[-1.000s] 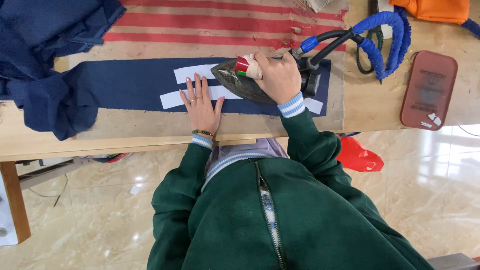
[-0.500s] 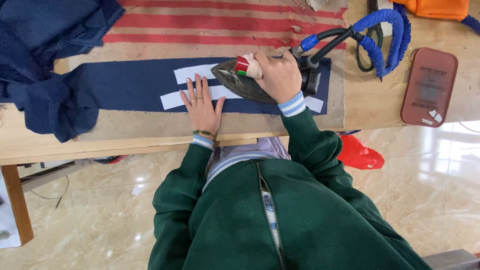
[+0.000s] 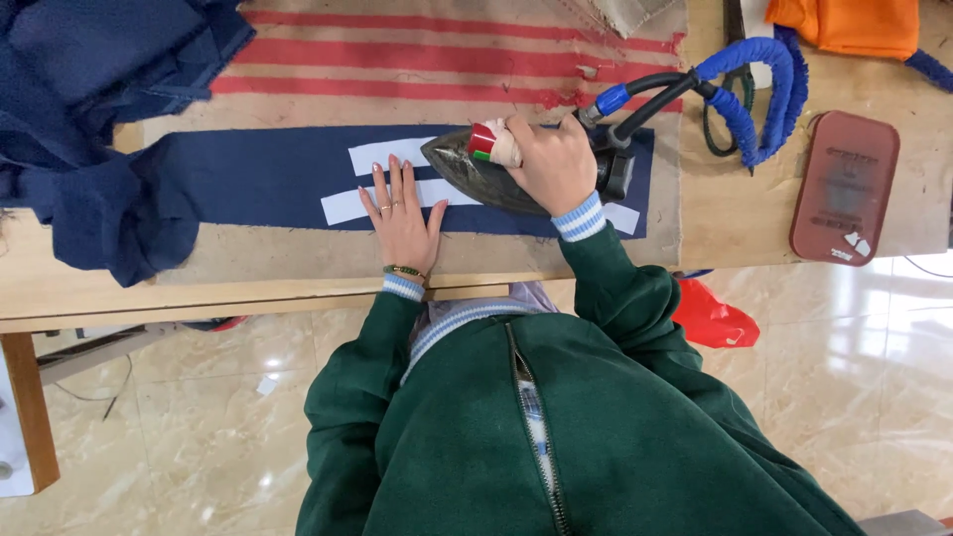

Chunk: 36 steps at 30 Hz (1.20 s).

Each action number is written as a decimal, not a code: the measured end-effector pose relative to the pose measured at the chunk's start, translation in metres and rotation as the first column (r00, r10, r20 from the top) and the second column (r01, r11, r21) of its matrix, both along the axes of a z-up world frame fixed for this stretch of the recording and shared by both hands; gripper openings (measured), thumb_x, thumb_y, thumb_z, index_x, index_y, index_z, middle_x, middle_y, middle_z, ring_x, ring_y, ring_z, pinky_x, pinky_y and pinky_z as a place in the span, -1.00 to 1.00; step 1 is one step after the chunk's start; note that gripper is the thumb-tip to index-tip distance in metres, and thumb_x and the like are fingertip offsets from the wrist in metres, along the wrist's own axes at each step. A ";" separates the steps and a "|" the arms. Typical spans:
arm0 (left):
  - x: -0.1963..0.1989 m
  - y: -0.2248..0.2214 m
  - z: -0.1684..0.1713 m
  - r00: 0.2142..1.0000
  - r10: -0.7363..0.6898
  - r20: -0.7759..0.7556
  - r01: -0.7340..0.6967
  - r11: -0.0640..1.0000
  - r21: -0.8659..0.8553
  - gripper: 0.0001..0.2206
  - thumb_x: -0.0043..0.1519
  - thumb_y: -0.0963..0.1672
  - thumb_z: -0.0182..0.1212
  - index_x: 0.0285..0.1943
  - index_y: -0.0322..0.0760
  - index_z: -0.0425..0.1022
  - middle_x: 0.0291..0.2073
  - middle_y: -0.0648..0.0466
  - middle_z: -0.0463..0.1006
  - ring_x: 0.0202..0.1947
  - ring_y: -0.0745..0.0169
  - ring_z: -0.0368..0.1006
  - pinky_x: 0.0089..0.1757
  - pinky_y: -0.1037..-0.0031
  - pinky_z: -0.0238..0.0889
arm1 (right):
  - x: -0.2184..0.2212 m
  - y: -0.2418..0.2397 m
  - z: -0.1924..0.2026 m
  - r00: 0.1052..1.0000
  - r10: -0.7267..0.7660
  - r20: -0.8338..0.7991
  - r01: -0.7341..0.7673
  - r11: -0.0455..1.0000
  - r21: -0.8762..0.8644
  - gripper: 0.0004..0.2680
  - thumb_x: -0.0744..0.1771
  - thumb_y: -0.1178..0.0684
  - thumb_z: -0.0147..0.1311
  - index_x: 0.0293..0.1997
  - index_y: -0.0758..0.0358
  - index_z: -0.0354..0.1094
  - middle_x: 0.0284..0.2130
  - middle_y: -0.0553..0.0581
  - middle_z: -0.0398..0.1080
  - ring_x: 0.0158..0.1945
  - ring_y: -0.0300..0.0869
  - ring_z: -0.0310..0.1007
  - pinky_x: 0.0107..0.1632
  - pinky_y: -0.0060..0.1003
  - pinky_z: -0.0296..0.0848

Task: Ironing white fabric patterns onto a blue piece of cloth using an industrial steam iron at a pressing station.

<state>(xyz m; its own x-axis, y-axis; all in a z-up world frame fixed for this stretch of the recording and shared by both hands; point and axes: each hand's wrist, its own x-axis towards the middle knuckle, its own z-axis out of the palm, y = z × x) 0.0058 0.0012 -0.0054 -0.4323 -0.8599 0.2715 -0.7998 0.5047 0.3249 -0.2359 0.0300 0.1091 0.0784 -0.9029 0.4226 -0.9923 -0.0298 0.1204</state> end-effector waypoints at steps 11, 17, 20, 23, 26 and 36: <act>0.000 -0.001 0.003 0.999 -0.034 0.025 0.032 0.996 0.079 -0.28 0.44 0.19 0.00 0.63 -0.26 0.03 0.61 -0.09 -0.13 0.59 -0.16 -0.41 0.37 -0.16 -0.69 | 0.000 -0.001 0.003 1.000 -0.016 -0.003 0.016 1.000 -0.011 -0.77 0.16 0.01 0.28 -0.19 0.01 0.40 -0.77 -0.13 0.22 -0.71 -0.27 0.28 -0.28 -0.36 0.17; -0.002 -0.003 0.003 0.998 -0.047 0.041 0.045 0.998 0.048 -0.29 0.44 0.18 -0.02 0.63 -0.25 0.00 0.61 -0.07 -0.15 0.58 -0.19 -0.38 0.37 -0.20 -0.64 | -0.005 -0.002 0.000 1.000 0.000 -0.001 0.000 1.000 0.019 -0.72 0.15 0.02 0.27 -0.11 0.04 0.38 -0.73 -0.10 0.25 -0.70 -0.24 0.28 -0.23 -0.36 0.19; -0.001 -0.001 0.007 0.997 -0.072 0.041 0.069 0.995 0.072 -0.29 0.44 0.18 -0.01 0.62 -0.27 0.00 0.61 -0.09 -0.17 0.58 -0.21 -0.42 0.37 -0.23 -0.65 | -0.003 0.002 -0.003 1.000 -0.005 0.001 0.005 0.999 0.035 -0.69 0.16 0.03 0.27 -0.04 0.06 0.38 -0.73 -0.09 0.25 -0.70 -0.24 0.28 -0.25 -0.34 0.18; -0.001 -0.002 0.012 0.996 -0.069 0.048 0.065 0.994 0.089 -0.29 0.44 0.17 -0.01 0.63 -0.27 -0.02 0.61 -0.10 -0.18 0.58 -0.22 -0.43 0.37 -0.23 -0.66 | -0.001 0.000 0.000 1.000 -0.010 0.009 0.009 0.999 0.039 -0.69 0.17 0.03 0.27 -0.03 0.06 0.39 -0.72 -0.09 0.28 -0.69 -0.25 0.29 -0.26 -0.35 0.17; 0.001 0.001 0.011 0.997 -0.061 0.042 0.057 0.994 0.095 -0.29 0.44 0.16 0.01 0.63 -0.28 -0.01 0.61 -0.11 -0.16 0.57 -0.23 -0.43 0.37 -0.21 -0.67 | 0.002 0.001 -0.002 0.999 -0.020 0.030 0.019 0.999 0.031 -0.72 0.16 0.03 0.28 -0.08 0.05 0.40 -0.70 -0.09 0.31 -0.68 -0.23 0.32 -0.27 -0.34 0.18; 0.006 0.004 0.010 0.997 -0.074 0.025 0.072 0.994 0.082 -0.29 0.43 0.16 0.02 0.61 -0.31 0.03 0.60 -0.13 -0.13 0.58 -0.25 -0.39 0.38 -0.18 -0.62 | 0.001 0.000 -0.008 0.999 -0.021 0.042 0.020 0.999 0.031 -0.68 0.15 0.01 0.32 -0.04 0.03 0.41 -0.69 -0.06 0.36 -0.66 -0.20 0.37 -0.22 -0.33 0.22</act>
<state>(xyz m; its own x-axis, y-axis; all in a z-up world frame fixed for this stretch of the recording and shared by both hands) 0.0121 0.0054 0.0044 -0.5011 -0.8444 0.1895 -0.7711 0.5350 0.3453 -0.2351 0.0302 0.1011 0.0422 -0.9166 0.3977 -0.9969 -0.0122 0.0776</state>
